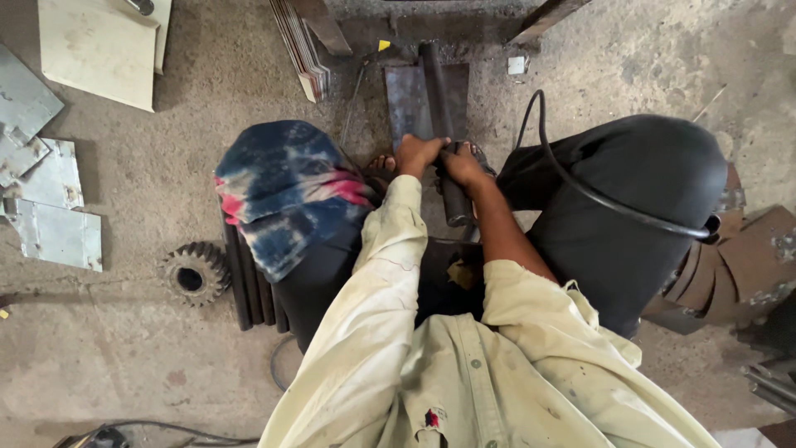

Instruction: The person welds a circular metal plate onto the end of a cylindrical metal pipe using a handheld welding tool. They repeatedly position the pipe, apply the weld, and inspect the joint, occasionally using a hammer to tap the assembly.

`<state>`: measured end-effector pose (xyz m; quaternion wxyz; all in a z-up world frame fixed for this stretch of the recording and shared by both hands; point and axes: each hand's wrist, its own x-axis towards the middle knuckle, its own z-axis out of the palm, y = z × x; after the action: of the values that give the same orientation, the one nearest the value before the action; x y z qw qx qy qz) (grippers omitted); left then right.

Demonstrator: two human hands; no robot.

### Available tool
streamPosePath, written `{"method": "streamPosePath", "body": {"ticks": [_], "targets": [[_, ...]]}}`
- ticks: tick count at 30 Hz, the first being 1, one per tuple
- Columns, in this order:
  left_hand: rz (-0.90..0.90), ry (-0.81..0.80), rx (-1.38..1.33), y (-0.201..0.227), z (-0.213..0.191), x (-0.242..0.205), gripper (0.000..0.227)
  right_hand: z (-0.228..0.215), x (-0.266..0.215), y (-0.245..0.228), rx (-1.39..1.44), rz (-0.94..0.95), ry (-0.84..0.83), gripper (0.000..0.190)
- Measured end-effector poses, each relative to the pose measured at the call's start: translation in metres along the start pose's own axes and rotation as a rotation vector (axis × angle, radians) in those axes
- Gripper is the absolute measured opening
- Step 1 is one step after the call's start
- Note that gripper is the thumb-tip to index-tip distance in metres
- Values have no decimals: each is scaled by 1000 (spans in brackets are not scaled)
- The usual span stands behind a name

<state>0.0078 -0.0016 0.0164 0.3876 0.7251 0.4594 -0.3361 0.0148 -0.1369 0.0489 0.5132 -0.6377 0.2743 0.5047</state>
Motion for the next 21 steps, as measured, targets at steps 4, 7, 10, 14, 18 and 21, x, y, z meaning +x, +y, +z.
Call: {"method": "streamPosePath", "body": {"ticks": [4,7,10,14,18,21], "targets": [[-43,-14,-27,22,-15,-18,76,-3,-14,-22,-53,-27,30,41],[-58,-7,-45,30,-20,-19,78,-4,-20,-37,-68,-41,12,37],[-65,-19,-19,36,-23,-6,81,-4,-19,-48,-92,-44,7,36],[-97,18,-10,31,-22,4,87,1,-12,-49,-91,-53,20,36],[-74,-5,12,26,-21,13,89,4,-5,-47,-80,-54,22,37],[-48,-24,27,14,-15,15,86,9,-9,-28,-90,3,52,36]]}}
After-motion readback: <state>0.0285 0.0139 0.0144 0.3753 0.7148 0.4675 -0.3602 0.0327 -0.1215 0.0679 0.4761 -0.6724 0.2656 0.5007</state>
